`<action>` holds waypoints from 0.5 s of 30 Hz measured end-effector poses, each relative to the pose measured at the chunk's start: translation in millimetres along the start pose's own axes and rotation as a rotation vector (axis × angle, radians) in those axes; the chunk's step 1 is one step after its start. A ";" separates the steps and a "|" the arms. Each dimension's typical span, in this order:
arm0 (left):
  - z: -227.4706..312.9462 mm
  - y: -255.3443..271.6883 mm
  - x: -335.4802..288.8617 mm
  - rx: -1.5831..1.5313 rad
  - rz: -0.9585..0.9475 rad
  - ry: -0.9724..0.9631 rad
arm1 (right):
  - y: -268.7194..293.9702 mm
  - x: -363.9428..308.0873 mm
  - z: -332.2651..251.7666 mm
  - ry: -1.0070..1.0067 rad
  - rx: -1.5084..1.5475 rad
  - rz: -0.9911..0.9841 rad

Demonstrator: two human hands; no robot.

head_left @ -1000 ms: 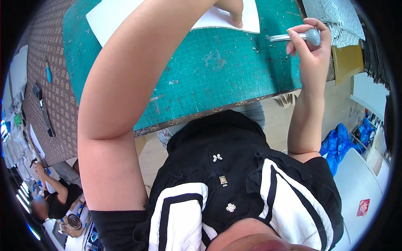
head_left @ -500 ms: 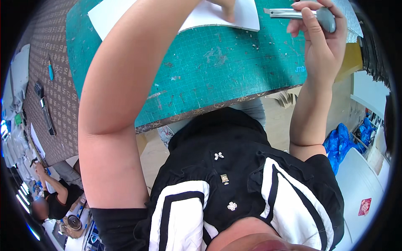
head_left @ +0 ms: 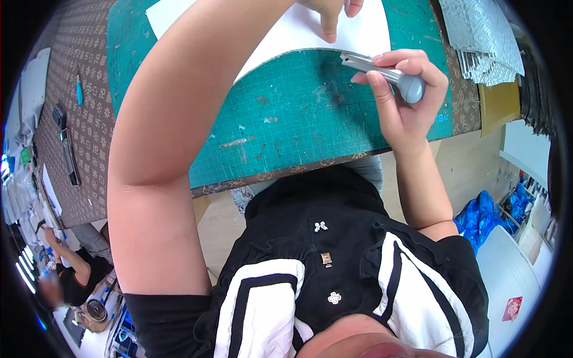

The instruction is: Trimming or marking the edges of curved material pieces using a specialized handheld tool at a workbench.

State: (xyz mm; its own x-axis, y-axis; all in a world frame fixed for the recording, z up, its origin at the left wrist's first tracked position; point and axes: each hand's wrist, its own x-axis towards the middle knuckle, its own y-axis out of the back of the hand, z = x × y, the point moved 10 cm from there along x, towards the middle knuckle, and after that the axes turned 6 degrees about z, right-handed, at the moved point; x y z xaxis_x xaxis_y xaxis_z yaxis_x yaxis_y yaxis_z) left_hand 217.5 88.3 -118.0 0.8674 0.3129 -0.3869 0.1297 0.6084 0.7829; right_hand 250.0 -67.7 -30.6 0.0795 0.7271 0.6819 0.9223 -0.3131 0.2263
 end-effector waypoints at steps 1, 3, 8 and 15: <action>-1.5 -3.5 1.0 -0.071 -0.013 0.019 | -1.0 0.2 2.4 -0.028 0.000 0.007; -3.8 1.8 7.9 0.024 0.008 0.034 | -2.3 0.5 7.5 -0.084 -0.001 0.022; 31.8 25.5 -18.9 0.205 0.033 0.083 | -2.8 3.8 12.6 -0.118 0.036 0.031; 31.3 23.0 -18.0 0.284 0.052 0.179 | -4.6 1.1 15.7 -0.097 -0.069 -0.003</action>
State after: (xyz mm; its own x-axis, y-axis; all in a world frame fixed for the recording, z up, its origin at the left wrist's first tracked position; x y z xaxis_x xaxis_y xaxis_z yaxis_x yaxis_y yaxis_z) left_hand 219.9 73.8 -77.8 0.7814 0.4768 -0.4027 0.2381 0.3688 0.8985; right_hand 251.8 -55.9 -41.8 0.1159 0.7831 0.6110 0.8947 -0.3495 0.2782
